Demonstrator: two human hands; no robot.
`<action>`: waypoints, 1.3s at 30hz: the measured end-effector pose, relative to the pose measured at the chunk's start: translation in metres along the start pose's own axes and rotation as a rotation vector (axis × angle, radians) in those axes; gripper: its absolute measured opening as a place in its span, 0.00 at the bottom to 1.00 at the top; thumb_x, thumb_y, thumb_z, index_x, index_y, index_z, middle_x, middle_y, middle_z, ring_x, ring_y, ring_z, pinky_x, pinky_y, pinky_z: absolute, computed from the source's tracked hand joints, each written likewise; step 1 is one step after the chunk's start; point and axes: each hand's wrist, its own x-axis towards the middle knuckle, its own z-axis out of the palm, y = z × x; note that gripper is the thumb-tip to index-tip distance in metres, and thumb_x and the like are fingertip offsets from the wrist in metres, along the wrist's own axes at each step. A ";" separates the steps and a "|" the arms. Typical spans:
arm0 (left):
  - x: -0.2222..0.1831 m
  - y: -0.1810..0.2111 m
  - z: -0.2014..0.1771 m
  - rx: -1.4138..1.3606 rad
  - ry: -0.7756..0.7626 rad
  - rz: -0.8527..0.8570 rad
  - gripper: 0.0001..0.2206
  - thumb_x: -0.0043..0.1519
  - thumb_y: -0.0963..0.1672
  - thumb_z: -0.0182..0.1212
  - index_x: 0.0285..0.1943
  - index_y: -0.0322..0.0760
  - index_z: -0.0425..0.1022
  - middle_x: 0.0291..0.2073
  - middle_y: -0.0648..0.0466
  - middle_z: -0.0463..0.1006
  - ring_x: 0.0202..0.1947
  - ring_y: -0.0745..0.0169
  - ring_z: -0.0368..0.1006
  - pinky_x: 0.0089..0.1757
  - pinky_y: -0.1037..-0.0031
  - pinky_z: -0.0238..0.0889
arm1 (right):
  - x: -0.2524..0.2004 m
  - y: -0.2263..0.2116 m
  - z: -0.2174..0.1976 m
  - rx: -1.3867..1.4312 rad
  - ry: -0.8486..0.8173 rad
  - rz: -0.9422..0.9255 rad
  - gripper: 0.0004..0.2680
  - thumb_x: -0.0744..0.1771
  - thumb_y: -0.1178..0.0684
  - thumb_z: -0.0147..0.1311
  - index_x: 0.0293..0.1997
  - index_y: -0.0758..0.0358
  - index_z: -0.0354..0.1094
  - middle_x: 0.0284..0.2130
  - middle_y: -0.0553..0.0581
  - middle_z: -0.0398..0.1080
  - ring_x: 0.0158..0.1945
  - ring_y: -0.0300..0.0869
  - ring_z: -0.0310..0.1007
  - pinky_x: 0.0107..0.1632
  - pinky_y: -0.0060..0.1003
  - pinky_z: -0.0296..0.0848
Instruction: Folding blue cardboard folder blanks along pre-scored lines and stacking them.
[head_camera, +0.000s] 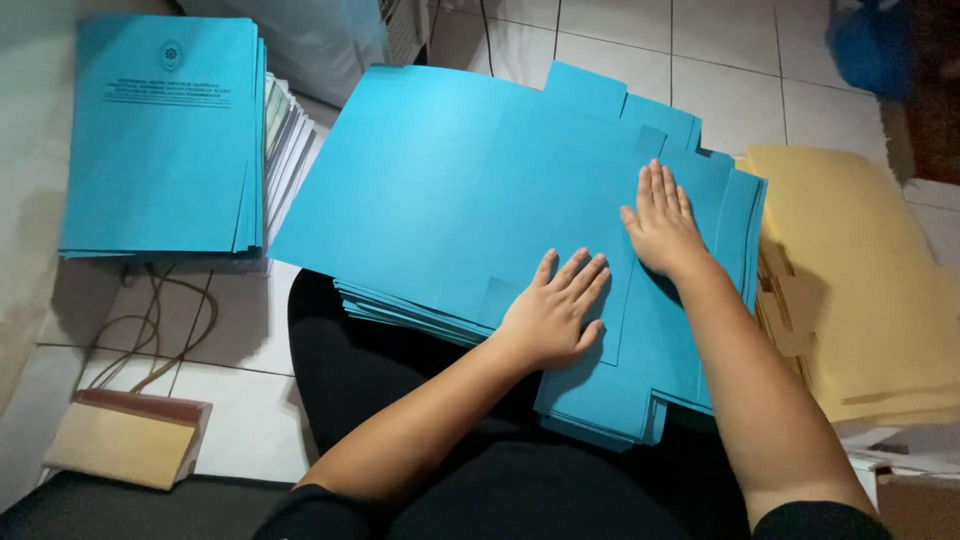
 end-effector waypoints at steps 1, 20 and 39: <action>0.000 0.000 -0.001 0.006 0.002 -0.005 0.32 0.68 0.54 0.36 0.80 0.38 0.50 0.78 0.47 0.50 0.79 0.48 0.41 0.70 0.45 0.30 | 0.004 -0.003 0.000 0.001 0.004 -0.006 0.28 0.73 0.36 0.26 0.79 0.63 0.27 0.78 0.62 0.26 0.80 0.54 0.23 0.77 0.53 0.27; 0.005 0.003 -0.014 -0.084 -0.049 -0.123 0.30 0.68 0.53 0.38 0.80 0.44 0.50 0.78 0.43 0.47 0.78 0.41 0.39 0.69 0.43 0.27 | -0.070 -0.035 0.014 -0.057 0.192 -0.099 0.27 0.72 0.42 0.34 0.78 0.70 0.37 0.76 0.69 0.38 0.78 0.57 0.36 0.76 0.52 0.37; 0.006 0.003 -0.011 -0.104 0.033 -0.141 0.30 0.67 0.53 0.42 0.79 0.47 0.54 0.77 0.43 0.51 0.78 0.41 0.43 0.70 0.43 0.31 | -0.061 -0.036 0.002 0.033 0.125 -0.044 0.26 0.73 0.41 0.30 0.79 0.69 0.33 0.77 0.68 0.33 0.80 0.56 0.31 0.77 0.52 0.32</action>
